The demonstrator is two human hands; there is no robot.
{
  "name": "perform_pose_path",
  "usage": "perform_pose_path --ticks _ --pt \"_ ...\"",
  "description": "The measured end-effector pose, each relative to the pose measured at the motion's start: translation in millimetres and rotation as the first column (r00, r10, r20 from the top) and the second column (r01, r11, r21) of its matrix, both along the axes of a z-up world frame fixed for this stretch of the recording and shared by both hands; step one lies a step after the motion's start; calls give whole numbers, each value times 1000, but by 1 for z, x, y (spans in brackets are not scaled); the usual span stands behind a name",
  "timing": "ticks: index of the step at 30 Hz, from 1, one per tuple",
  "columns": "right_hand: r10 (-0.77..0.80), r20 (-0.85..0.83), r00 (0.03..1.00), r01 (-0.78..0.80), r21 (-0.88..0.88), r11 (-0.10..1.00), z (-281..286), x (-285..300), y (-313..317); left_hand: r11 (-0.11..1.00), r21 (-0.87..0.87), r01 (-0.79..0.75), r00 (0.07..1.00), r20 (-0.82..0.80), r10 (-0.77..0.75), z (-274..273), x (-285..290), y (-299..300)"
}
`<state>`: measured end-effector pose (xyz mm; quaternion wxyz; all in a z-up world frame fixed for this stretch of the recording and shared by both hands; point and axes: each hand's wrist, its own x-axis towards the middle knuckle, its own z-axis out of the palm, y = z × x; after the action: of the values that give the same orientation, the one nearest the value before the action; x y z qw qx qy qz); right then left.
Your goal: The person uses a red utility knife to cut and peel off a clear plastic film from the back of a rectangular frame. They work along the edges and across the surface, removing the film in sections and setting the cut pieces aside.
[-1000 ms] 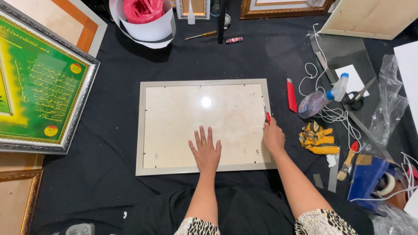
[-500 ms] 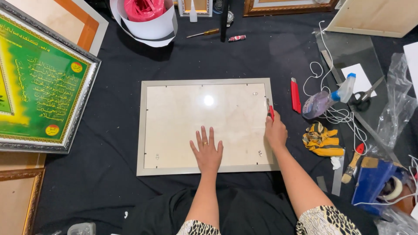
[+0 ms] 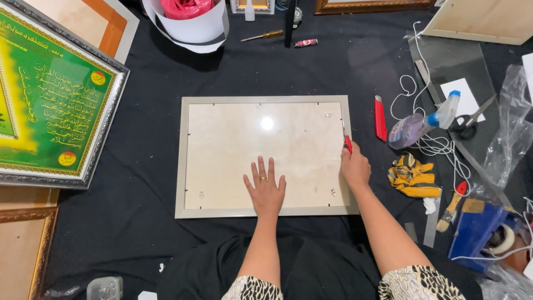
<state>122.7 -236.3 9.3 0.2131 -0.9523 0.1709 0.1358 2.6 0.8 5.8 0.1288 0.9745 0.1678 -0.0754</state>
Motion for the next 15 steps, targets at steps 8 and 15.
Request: perform_pose_path --ticks 8,15 --pt "20 -71 997 -22 -37 999 19 -26 -8 1000 -29 10 999 -50 -11 8 -1 2" --pt "35 -114 993 -39 -36 999 27 -45 -8 997 -74 15 989 -145 -26 17 3 5"
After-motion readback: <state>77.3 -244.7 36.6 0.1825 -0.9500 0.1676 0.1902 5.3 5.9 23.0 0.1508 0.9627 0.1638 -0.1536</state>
